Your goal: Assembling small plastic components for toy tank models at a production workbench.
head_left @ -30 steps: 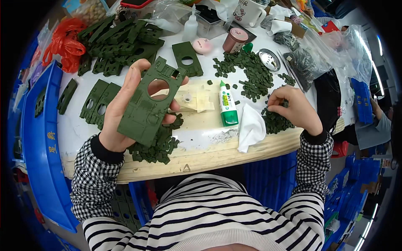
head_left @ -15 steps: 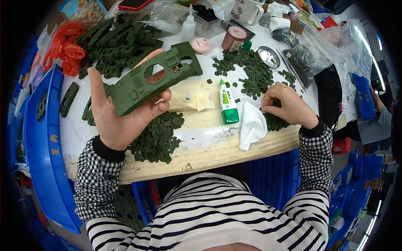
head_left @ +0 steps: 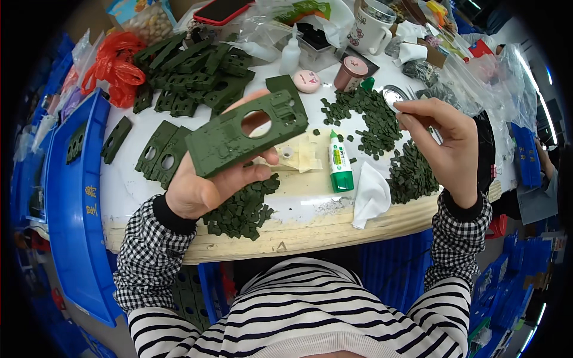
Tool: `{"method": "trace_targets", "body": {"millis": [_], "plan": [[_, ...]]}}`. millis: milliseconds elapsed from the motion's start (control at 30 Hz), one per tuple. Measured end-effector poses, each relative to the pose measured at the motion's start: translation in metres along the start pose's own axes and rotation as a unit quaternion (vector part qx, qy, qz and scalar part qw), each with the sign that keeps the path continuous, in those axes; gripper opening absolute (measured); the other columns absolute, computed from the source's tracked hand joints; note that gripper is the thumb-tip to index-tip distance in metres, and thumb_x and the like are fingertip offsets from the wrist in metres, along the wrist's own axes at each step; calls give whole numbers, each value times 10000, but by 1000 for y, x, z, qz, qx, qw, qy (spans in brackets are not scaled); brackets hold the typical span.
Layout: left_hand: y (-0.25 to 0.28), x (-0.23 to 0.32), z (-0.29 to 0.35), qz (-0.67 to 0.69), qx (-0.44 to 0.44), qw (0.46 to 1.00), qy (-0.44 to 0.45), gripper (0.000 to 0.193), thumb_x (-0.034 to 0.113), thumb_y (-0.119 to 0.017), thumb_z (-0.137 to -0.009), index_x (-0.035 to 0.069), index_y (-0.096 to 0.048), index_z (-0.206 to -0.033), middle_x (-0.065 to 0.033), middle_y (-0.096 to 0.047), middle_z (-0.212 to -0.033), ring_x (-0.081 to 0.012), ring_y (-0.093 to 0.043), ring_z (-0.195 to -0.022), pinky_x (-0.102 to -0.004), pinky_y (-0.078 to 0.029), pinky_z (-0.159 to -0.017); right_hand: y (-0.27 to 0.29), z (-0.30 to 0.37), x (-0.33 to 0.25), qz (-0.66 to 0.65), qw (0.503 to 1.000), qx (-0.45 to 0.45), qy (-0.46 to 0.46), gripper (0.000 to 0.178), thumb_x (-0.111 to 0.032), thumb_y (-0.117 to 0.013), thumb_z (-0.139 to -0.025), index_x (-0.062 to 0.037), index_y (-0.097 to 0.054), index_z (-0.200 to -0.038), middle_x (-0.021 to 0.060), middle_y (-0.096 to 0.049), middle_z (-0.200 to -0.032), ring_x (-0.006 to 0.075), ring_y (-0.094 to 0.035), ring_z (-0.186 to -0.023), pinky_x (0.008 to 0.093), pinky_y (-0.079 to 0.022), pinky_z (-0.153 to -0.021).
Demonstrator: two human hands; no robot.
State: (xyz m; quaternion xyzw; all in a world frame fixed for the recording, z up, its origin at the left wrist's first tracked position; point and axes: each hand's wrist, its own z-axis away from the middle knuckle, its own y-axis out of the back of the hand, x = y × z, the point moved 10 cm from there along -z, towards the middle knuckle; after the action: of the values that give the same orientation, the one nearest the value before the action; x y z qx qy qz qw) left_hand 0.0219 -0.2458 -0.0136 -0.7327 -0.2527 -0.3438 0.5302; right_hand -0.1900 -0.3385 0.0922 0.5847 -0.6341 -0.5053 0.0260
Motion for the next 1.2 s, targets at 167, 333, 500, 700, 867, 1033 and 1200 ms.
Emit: {"method": "trace_targets", "body": {"millis": [167,333,500,700,867,1033,1200], "plan": [[-8,-5,0,-9,60,994,94,1519,392,-994,-418,53,-55,-1563,-95,-383,-1494,-178,-566,-1047,-320,-515,-884,-33,-22,-36,-130,990,-25,51,114,37,-672,-856,30,-702,-967,73,-712,-882,108,-682,-802,239,-549,-721],[-10,-8,2,8,32,993,111,1560,362,-1005,-376,43,-40,-1560,-110,-384,-1488,-184,-570,-1048,-312,-511,-868,-66,-25,-26,-291,956,-32,-17,92,15,-689,-867,28,-715,-954,60,-711,-893,94,-666,-800,228,-541,-730],[-12,-14,2,9,17,993,113,1522,327,-1008,-408,23,-56,-1555,-121,-418,-1454,-176,-582,-1003,-276,-486,-770,-82,-15,-14,-321,941,-67,-82,110,-12,-701,-877,30,-679,-976,41,-700,-882,68,-647,-783,206,-524,-726],[-2,-8,2,-63,41,995,73,1006,149,-853,-720,14,-236,-1503,-101,-528,-1339,-152,-591,-971,-276,-497,-786,-101,-9,-6,-396,902,-108,-132,86,-38,-692,-888,16,-678,-953,51,-679,-931,76,-628,-818,215,-516,-720],[3,-6,2,-149,98,980,87,778,189,-754,-821,12,-323,-1445,-137,-526,-1354,-143,-612,-871,-241,-502,-675,-99,-12,-6,-342,933,-86,-74,83,-83,-720,-841,-22,-697,-893,67,-627,-1035,116,-578,-972,262,-460,-863],[-1,-8,3,-166,90,978,93,731,151,-728,-830,2,-344,-1434,-143,-530,-1350,-158,-634,-914,-257,-535,-729,-105,-11,-12,-308,946,-92,-48,98,-122,-736,-800,-41,-703,-845,75,-613,-1062,165,-553,-1044,336,-388,-979],[-1,-7,4,-151,71,983,82,626,46,-683,-892,12,-371,-1433,-109,-644,-1115,-151,-640,-885,-289,-538,-772,-109,-8,-17,-297,948,-106,-41,92,-120,-736,-792,-50,-702,-841,79,-613,-1070,180,-556,-1047,351,-388,-989]]}}
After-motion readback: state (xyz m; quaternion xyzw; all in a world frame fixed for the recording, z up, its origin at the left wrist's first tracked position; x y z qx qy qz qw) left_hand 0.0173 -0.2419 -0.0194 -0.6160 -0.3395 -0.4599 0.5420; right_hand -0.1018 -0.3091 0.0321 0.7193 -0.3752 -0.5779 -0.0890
